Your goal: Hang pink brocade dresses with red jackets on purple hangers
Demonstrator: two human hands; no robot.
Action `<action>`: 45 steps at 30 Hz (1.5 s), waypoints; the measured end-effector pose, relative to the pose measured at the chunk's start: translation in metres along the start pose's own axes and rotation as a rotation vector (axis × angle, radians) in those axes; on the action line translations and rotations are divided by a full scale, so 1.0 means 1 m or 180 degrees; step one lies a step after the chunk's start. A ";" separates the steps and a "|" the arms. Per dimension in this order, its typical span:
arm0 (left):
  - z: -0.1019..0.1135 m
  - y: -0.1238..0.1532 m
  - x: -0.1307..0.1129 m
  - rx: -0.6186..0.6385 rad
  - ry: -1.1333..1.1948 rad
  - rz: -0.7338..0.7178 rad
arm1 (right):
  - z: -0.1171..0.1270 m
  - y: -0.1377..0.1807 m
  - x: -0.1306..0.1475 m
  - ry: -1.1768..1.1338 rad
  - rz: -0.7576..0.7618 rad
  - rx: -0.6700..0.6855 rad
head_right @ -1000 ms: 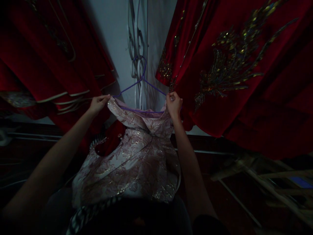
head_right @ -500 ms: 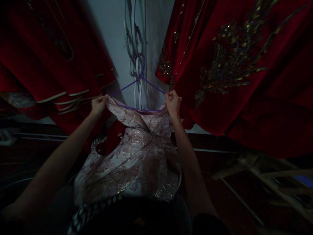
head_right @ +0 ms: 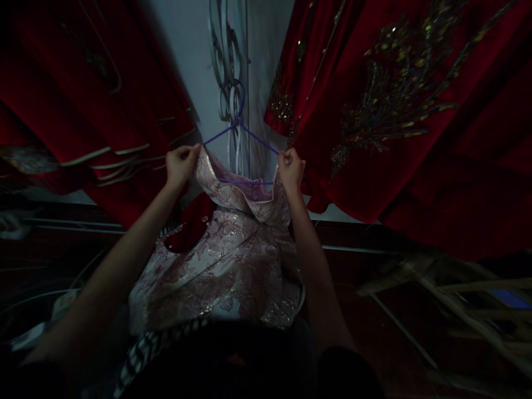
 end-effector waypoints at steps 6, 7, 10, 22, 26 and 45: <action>-0.039 0.083 0.033 -0.0728 -0.0508 0.0035 | 0.001 -0.002 0.002 0.0110 -0.0027 -0.0004; -0.044 0.100 0.044 -0.0640 -0.0505 0.0295 | 0.002 -0.002 0.002 0.0111 -0.0031 0.0011; -0.044 0.145 0.072 -0.0484 -0.0667 0.0888 | 0.002 -0.004 0.000 0.0083 -0.0047 0.0019; 0.033 0.149 0.107 0.1005 -0.0430 0.1141 | -0.003 -0.004 -0.007 0.0031 0.0006 -0.0024; 0.065 0.146 0.128 0.0898 -0.0340 0.1574 | -0.003 -0.004 -0.008 -0.0001 -0.0001 0.0034; 0.034 -0.037 0.058 -0.0910 0.0297 0.1163 | 0.012 -0.007 0.002 0.0026 -0.0018 0.0166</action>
Point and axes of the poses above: each hand's wrist, its own y-axis away from the middle knuckle, its own z-axis out of the back of the hand, x = y × z, the point moved 1 cm from there along -y, towards the middle knuckle, and after that the axes turned 8 degrees about -y, right-handed, at the moved point
